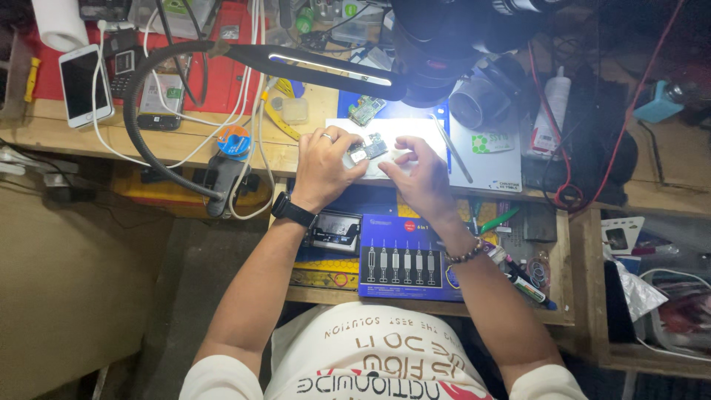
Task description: The person opens a box containing electronic components and removes several circuit boards. They place the boards on a workbench under a microscope and use a green pen-like tool to work on the components. The person handles the boards and tools repeatedly while seated at the desk.
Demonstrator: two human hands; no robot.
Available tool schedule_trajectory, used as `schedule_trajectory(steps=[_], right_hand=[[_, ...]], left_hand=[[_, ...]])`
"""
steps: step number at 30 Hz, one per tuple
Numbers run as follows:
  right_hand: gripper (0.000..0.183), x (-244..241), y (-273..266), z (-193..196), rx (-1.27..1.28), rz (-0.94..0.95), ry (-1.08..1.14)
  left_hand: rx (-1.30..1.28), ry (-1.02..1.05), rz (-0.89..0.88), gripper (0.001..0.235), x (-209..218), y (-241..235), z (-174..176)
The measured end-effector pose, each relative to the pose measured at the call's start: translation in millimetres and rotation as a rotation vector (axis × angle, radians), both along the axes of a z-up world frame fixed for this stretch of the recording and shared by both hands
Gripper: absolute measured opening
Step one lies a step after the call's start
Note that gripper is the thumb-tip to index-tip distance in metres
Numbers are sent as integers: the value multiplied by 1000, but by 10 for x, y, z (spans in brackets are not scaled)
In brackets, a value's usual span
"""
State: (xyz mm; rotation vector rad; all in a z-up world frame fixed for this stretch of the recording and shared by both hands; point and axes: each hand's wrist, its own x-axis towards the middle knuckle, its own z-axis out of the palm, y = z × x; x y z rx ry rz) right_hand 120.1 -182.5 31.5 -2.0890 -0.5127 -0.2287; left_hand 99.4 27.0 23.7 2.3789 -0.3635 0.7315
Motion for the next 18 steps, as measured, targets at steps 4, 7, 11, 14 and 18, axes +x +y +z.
schedule_trajectory(steps=[4, 7, 11, 14, 18], right_hand=[[50, -208, -153, 142, -52, -64, 105], [48, -360, -278, 206, -147, -124, 138], [43, -529, -456, 177, -108, -70, 51], [43, -641, -606, 159, -102, -48, 12], [43, -793, -745, 126, -132, -92, 28]], left_hand=[[-34, 12, -29, 37, 3, 0, 21], [-150, 48, -89, 37, 8, -29, 19], [-281, 65, -175, 34, 18, -41, 3], [-281, 24, -214, 33, 39, -30, -30], [-243, 74, -193, 30, 57, -15, -78]])
